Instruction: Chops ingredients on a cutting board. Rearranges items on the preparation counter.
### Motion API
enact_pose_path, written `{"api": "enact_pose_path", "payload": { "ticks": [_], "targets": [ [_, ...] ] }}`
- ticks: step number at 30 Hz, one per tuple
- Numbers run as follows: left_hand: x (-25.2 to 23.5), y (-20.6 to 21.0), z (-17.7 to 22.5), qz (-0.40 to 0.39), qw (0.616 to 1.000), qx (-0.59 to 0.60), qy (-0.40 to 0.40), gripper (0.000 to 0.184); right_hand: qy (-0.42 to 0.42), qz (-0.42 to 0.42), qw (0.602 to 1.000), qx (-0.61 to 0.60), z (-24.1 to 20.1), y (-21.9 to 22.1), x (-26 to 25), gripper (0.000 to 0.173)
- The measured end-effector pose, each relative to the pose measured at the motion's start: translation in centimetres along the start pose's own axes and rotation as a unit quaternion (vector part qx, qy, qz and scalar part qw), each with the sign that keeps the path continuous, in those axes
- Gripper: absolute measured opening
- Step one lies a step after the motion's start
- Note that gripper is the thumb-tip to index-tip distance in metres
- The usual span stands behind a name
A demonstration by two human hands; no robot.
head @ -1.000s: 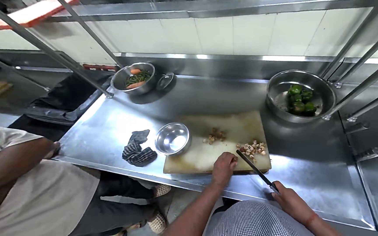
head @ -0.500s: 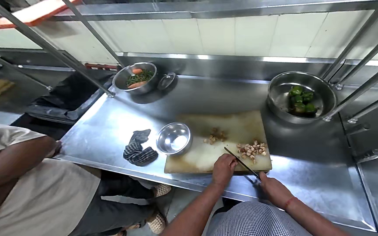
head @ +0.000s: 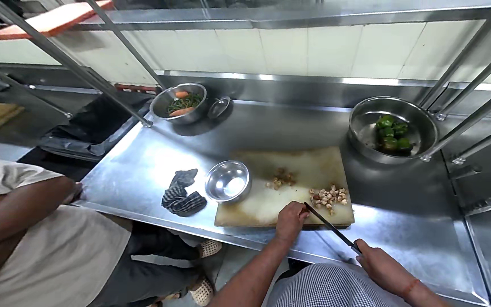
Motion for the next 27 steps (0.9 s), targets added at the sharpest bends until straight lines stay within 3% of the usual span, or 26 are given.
{"api": "enact_pose_path", "payload": {
  "ticks": [7, 12, 16, 20, 23, 25, 27],
  "targets": [
    [-0.2, 0.5, -0.4, -0.056, 0.998, -0.01, -0.034, 0.021, -0.025, 0.007, 1.0, -0.004, -1.7, 0.9, -5.8, 0.035],
    [0.0, 1.0, -0.4, -0.036, 0.999, -0.021, -0.017, 0.021, 0.021, 0.024, 0.999, -0.011, 2.0, 2.8, -2.8, 0.037],
    [0.0, 0.8, -0.2, -0.032, 0.999, -0.016, -0.006, 0.024, -0.01, 0.019, 0.99, -0.137, 3.5, 3.1, -1.5, 0.04],
    [-2.6, -3.6, -1.6, 0.012, 0.996, -0.011, -0.092, 0.042, -0.026, 0.066, 0.987, -0.147, 2.4, 1.2, -1.0, 0.035],
    [-5.8, -7.0, -3.4, 0.048, 0.983, -0.056, -0.171, 0.05, -0.048, 0.027, 0.996, -0.073, 0.9, 1.3, -1.2, 0.035],
    [-7.4, -7.4, -4.4, 0.018, 0.975, -0.091, -0.204, 0.044, -0.046, 0.002, 0.998, -0.047, 0.4, 1.8, -2.2, 0.036],
    [-7.9, -7.2, -4.9, 0.027, 0.975, -0.119, -0.188, 0.03, -0.026, 0.01, 0.998, -0.055, 0.4, 1.9, -2.9, 0.035]
  ]
}}
Point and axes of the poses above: each hand's wrist, its own x-axis away from the middle knuckle, its own y-axis out of the palm, z = x × y, the point moved 7 cm from there along -x, towards the middle knuckle, and after that the axes turned 12 degrees about -y, right-handed, at the moved point
